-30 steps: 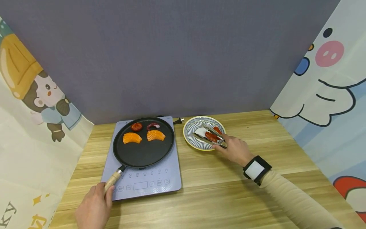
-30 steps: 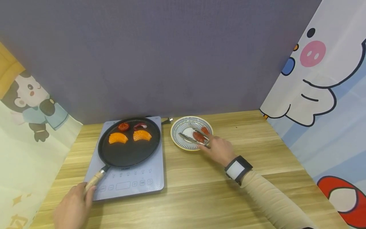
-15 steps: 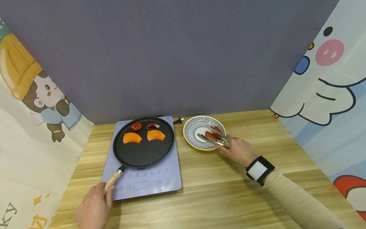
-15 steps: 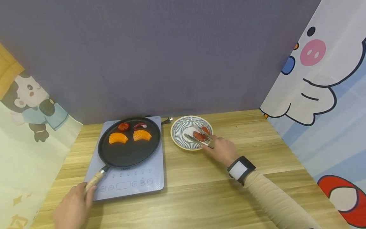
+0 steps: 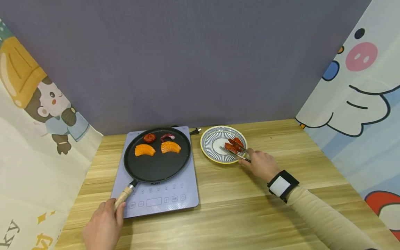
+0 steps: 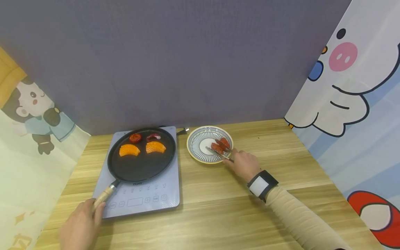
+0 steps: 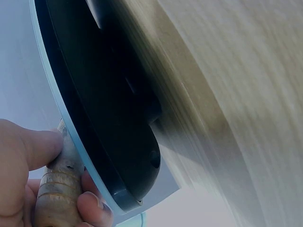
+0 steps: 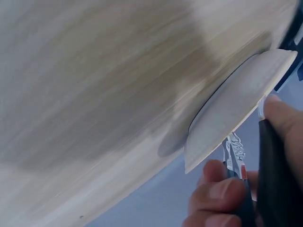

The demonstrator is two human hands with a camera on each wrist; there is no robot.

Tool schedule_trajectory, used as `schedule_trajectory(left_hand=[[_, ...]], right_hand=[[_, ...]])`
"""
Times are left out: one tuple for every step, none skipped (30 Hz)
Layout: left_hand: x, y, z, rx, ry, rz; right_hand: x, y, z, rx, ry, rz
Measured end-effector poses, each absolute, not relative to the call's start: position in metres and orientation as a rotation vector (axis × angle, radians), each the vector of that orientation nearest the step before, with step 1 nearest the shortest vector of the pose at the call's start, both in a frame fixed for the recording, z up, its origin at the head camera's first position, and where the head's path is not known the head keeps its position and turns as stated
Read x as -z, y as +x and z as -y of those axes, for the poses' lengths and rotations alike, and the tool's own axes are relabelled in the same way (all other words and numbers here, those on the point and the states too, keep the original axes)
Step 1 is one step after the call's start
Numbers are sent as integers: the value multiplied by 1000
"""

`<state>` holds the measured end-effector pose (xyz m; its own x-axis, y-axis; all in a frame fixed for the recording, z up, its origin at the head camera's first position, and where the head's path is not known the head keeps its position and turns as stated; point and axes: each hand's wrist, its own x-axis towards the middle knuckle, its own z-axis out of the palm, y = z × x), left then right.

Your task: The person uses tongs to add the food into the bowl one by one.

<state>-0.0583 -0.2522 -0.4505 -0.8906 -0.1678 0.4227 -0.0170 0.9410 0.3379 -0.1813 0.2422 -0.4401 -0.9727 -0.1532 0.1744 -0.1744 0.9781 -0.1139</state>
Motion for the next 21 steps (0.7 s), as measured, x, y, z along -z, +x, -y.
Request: schedule_trajectory(left_hand=[[450,-58,252,454,132,2638],[450,-58,252,457,131,2638],[450,-58,252,458,130,2638],[450,-58,252,458,130,2638],[450,-58,252,458,130,2638],[450,-58,252,458,131,2639],[450,-59,251,459,132,2641],[450,-59,251,460,133,2642],[450,-59,252,459,135,2643],[449,-59,252,459,137,2644],[449,-60,251,460,138,2646],[449,-60,251,460,138,2646],[449,-60,251,461,137,2646],[449,-60,251,462,137,2646],[449,-59,251,462,135,2645],[449,-59,251,463,132,2643],[449,-59,250,464,129,2642],[449,-59,250,464,126,2640],[449,-59,250,465,125,2640],[449,-58,250,466,123,2641],[448,-58,250,466,122,2644]], right_hand=[[440,-181,-242,-177,249,2955],[440,-181,-242,-157,249,2948],[441,-181,-242,-137,251,2940],[441,-182,-242,-127,252,2936],[441,-181,-242,-119,255,2934],[441,-181,-242,-113,257,2933],[441,-181,-242,-110,257,2931],[442,-182,-242,-106,255,2928],[442,-182,-243,-105,257,2924],[442,-182,-243,-105,257,2919],[443,-182,-243,-105,258,2912],[443,-182,-243,-103,260,2906],[443,-182,-243,-101,264,2899],[444,-183,-243,-100,268,2893],[444,-183,-243,-97,272,2887],[444,-183,-243,-96,276,2883],[444,-183,-243,-94,281,2877],[444,-183,-243,-90,286,2870],[445,-184,-242,-89,291,2863],[445,-184,-242,-89,298,2854],[445,-184,-241,-88,305,2846]])
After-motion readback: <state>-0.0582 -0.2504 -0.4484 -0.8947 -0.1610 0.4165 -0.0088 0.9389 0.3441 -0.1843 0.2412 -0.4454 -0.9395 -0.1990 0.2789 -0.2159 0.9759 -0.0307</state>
